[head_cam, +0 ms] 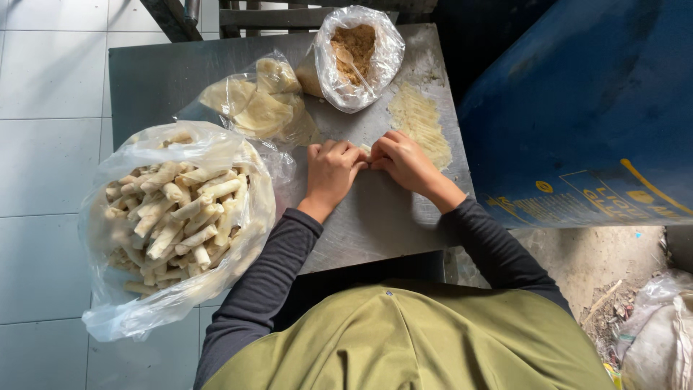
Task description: The person takes thin dough wrappers from the table, spoons brown filling by hand from a plastic-lined bag, folds and rolls each wrapper into a filled roll, and places the finished rolls into a large plastic bag of completed rolls on the stainless steel table.
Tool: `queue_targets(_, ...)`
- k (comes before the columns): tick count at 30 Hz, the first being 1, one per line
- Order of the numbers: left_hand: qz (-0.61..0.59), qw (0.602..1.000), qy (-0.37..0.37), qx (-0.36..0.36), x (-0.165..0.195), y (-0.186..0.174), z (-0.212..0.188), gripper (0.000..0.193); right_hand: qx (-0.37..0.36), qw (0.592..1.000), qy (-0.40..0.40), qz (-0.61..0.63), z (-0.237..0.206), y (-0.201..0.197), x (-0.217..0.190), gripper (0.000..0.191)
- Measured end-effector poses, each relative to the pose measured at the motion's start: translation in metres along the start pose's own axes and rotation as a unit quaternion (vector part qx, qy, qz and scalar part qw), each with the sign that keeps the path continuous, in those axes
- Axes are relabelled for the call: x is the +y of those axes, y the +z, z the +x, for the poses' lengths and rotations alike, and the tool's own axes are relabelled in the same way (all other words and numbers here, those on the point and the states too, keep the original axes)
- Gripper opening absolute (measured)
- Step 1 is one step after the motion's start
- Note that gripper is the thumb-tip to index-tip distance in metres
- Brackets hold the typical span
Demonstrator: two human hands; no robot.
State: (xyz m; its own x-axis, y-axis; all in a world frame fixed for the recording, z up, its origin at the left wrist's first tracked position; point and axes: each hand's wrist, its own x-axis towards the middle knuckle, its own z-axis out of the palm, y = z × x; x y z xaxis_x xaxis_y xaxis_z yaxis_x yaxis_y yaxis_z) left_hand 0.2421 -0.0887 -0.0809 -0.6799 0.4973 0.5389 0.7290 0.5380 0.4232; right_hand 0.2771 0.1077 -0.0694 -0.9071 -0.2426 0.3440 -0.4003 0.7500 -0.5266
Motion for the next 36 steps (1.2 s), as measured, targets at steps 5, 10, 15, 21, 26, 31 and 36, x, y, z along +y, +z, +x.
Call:
queue_targets(5, -0.008, 0.982, -0.185, 0.04, 0.005, 0.013, 0.006, 0.011, 0.118, 0.99, 0.07, -0.035, 0.002, 0.014, -0.001, 0.011)
queue_targets(10, -0.016, 0.981, -0.188, 0.043, 0.007, 0.013, 0.005, 0.011, 0.097, 0.99, 0.097, -0.022, 0.006, 0.007, -0.002, 0.011)
queue_targets(15, 0.041, 0.994, -0.077, 0.062, 0.006, 0.012, 0.001, 0.005, 0.109, 0.988, 0.013, -0.109, 0.0, 0.003, -0.008, 0.01)
queue_targets(21, 0.048, 0.98, -0.19, 0.014, 0.023, 0.017, -0.003, 0.01, 0.121, 0.979, 0.076, -0.143, 0.0, 0.016, -0.022, 0.007)
queue_targets(26, 0.071, 0.972, -0.211, 0.073, 0.022, 0.017, 0.015, 0.022, 0.148, 0.967, 0.098, -0.184, 0.027, 0.024, -0.027, 0.016)
queue_targets(31, 0.057, 0.974, -0.196, 0.097, 0.016, 0.006, 0.03, 0.026, 0.103, 0.984, 0.113, -0.096, 0.045, 0.015, -0.026, 0.012)
queue_targets(36, -0.015, 0.973, -0.205, 0.109, 0.019, -0.008, 0.001, 0.023, 0.102, 0.988, 0.0, -0.114, 0.035, -0.002, -0.049, 0.022)
